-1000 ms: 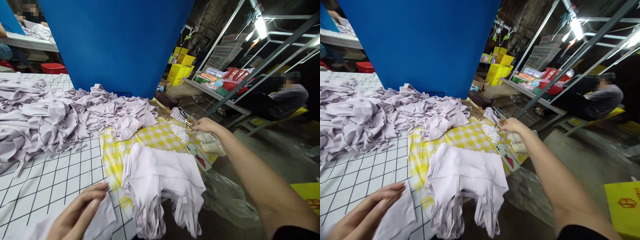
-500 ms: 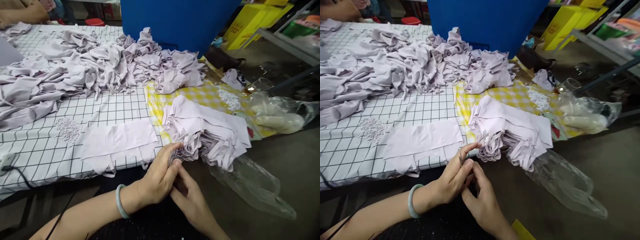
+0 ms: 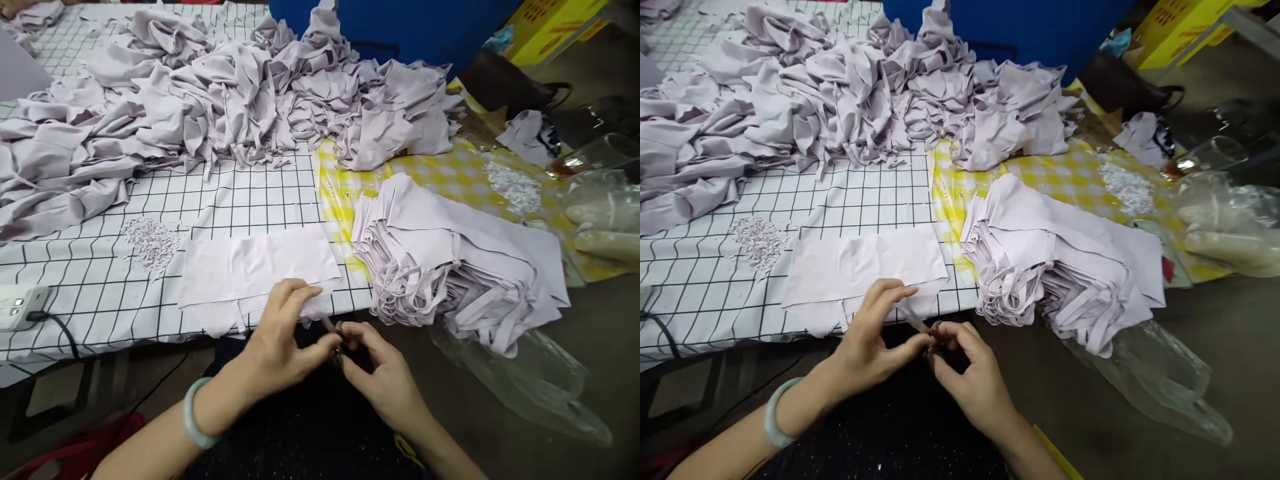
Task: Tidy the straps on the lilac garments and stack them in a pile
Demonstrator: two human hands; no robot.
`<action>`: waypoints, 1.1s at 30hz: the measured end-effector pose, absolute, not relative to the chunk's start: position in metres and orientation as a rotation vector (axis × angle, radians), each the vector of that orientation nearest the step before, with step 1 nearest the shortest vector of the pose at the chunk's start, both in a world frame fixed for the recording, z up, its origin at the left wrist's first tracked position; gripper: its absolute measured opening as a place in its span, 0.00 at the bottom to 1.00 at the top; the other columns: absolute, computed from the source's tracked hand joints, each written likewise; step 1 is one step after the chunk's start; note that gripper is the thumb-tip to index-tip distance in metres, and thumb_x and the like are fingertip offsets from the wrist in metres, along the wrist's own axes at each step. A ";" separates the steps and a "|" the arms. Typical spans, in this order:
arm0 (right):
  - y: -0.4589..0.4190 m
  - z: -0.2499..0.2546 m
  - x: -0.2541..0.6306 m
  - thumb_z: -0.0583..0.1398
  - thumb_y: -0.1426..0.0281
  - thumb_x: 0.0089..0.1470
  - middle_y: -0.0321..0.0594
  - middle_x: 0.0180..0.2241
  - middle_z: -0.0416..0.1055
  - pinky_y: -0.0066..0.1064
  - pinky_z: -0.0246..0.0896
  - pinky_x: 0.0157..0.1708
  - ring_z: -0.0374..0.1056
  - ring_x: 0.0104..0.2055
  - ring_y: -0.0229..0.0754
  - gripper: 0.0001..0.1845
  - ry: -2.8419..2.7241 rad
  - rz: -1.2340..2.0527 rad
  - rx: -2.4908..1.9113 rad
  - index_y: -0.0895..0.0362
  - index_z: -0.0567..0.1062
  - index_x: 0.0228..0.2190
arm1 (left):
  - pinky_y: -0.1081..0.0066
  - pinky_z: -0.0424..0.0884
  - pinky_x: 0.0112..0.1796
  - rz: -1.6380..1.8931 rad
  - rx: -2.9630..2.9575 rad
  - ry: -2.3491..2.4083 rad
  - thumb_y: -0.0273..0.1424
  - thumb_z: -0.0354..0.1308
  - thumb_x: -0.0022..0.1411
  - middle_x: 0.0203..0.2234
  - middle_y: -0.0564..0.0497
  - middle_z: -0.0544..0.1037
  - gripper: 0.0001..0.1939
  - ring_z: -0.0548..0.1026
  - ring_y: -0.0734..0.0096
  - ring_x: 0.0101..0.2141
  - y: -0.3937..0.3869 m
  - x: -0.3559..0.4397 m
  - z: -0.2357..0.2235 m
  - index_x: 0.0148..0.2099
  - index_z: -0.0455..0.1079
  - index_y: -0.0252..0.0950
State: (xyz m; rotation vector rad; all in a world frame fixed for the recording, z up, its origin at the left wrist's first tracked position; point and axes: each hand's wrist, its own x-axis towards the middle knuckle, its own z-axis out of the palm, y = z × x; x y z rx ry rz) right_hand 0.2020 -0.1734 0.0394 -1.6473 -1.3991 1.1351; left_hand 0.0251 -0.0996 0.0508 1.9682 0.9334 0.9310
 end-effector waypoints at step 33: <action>-0.110 0.070 0.240 0.53 0.68 0.67 0.40 0.25 0.70 0.35 0.54 0.28 0.65 0.29 0.44 0.11 -2.483 0.112 -1.561 0.56 0.71 0.33 | 0.68 0.75 0.37 0.804 2.055 1.280 0.21 0.52 0.68 0.36 0.48 0.73 0.05 0.74 0.69 0.37 -0.069 0.009 0.032 0.41 0.67 0.35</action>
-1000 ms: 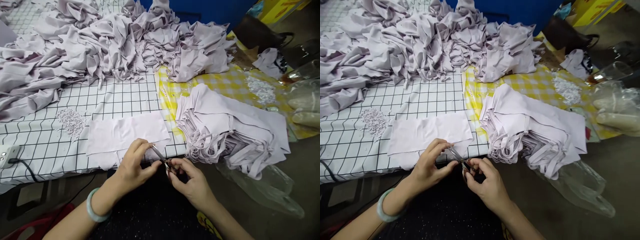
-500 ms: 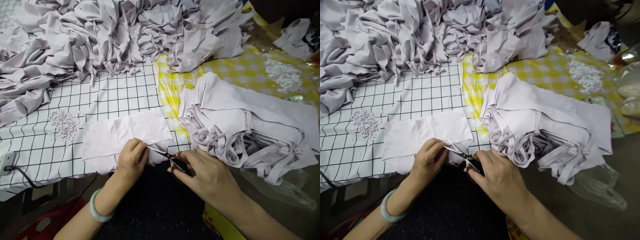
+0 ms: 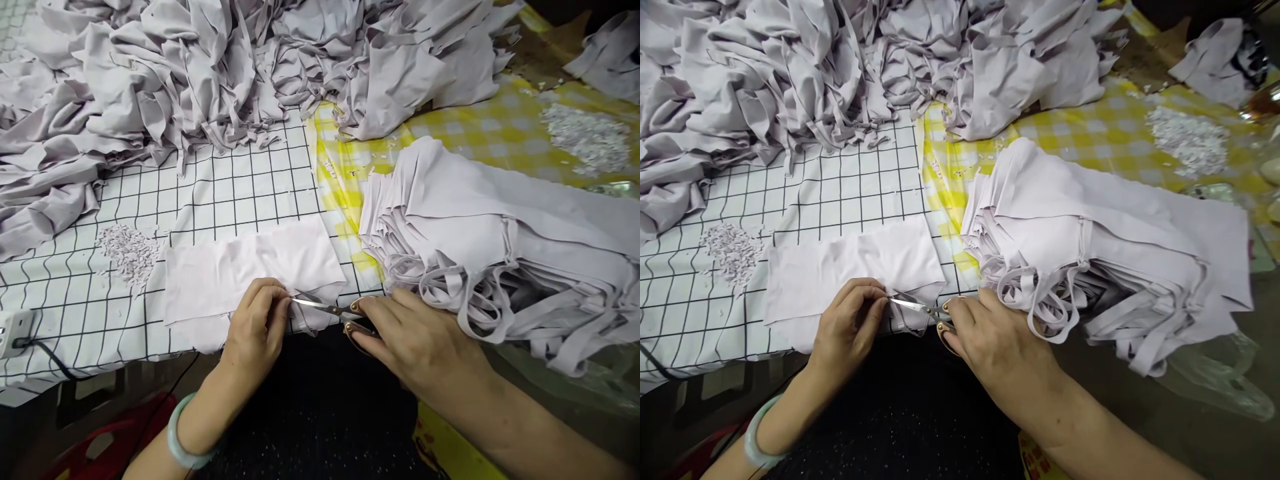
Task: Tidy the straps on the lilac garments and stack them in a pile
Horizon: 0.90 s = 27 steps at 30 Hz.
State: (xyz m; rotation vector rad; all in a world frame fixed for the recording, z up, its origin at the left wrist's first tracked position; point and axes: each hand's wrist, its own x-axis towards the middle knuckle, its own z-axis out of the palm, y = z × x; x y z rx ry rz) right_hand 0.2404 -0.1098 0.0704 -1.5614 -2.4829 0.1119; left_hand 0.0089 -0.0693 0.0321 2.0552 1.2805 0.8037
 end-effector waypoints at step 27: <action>-0.090 0.062 0.229 0.52 0.73 0.67 0.39 0.25 0.72 0.36 0.53 0.28 0.61 0.27 0.42 0.12 -2.520 -0.085 -1.419 0.58 0.75 0.35 | 0.68 0.73 0.37 1.052 1.992 1.411 0.20 0.56 0.65 0.37 0.49 0.67 0.07 0.70 0.69 0.38 -0.082 0.015 0.020 0.42 0.68 0.36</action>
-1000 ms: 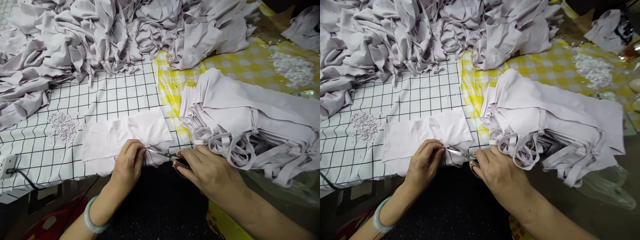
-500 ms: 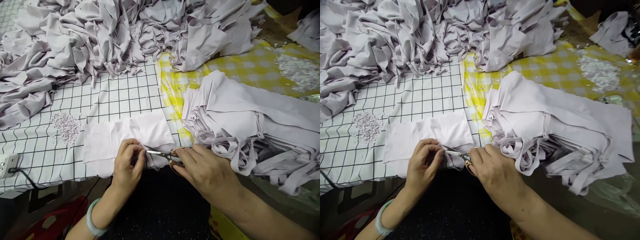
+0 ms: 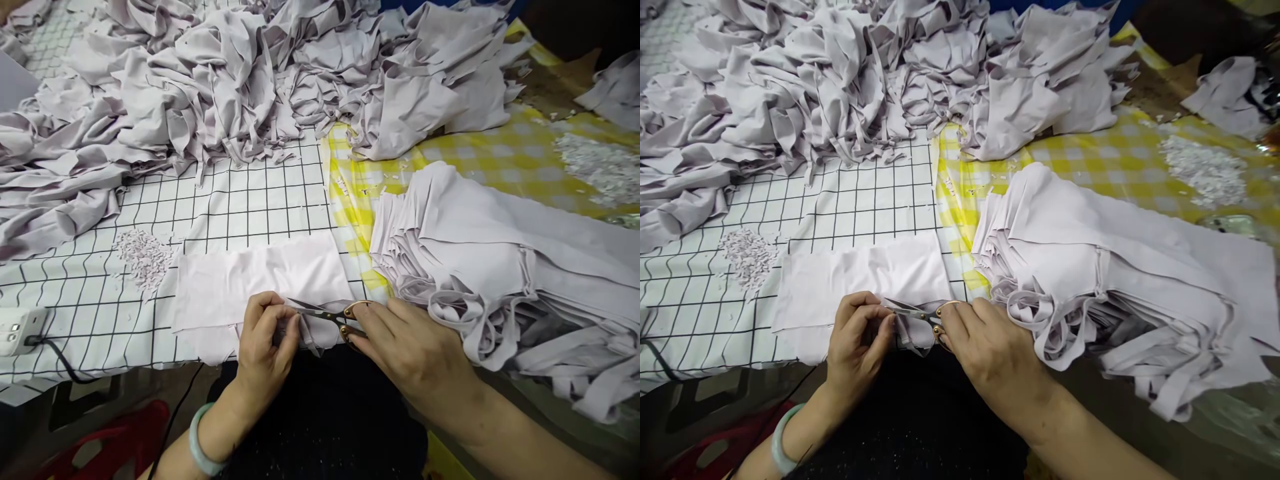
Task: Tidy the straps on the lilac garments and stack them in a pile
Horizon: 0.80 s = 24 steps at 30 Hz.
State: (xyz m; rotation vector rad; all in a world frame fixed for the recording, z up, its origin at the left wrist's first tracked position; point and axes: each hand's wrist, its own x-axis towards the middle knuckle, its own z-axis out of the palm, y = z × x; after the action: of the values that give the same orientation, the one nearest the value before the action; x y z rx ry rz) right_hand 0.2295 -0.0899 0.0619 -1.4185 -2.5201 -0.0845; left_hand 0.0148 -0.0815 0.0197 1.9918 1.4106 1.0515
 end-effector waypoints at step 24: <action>-0.085 0.054 0.233 0.55 0.75 0.65 0.37 0.24 0.73 0.34 0.54 0.29 0.62 0.26 0.40 0.10 -2.498 -0.128 -1.330 0.59 0.76 0.34 | 0.62 0.75 0.46 1.036 1.913 1.409 0.21 0.56 0.66 0.44 0.46 0.69 0.06 0.72 0.65 0.46 -0.082 0.011 0.021 0.42 0.69 0.37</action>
State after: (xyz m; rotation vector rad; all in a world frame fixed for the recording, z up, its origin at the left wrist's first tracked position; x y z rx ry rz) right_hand 0.2335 -0.0846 0.0544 -1.3298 -2.4978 -0.1285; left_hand 0.0112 -0.0824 0.0206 1.9133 1.4087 1.0356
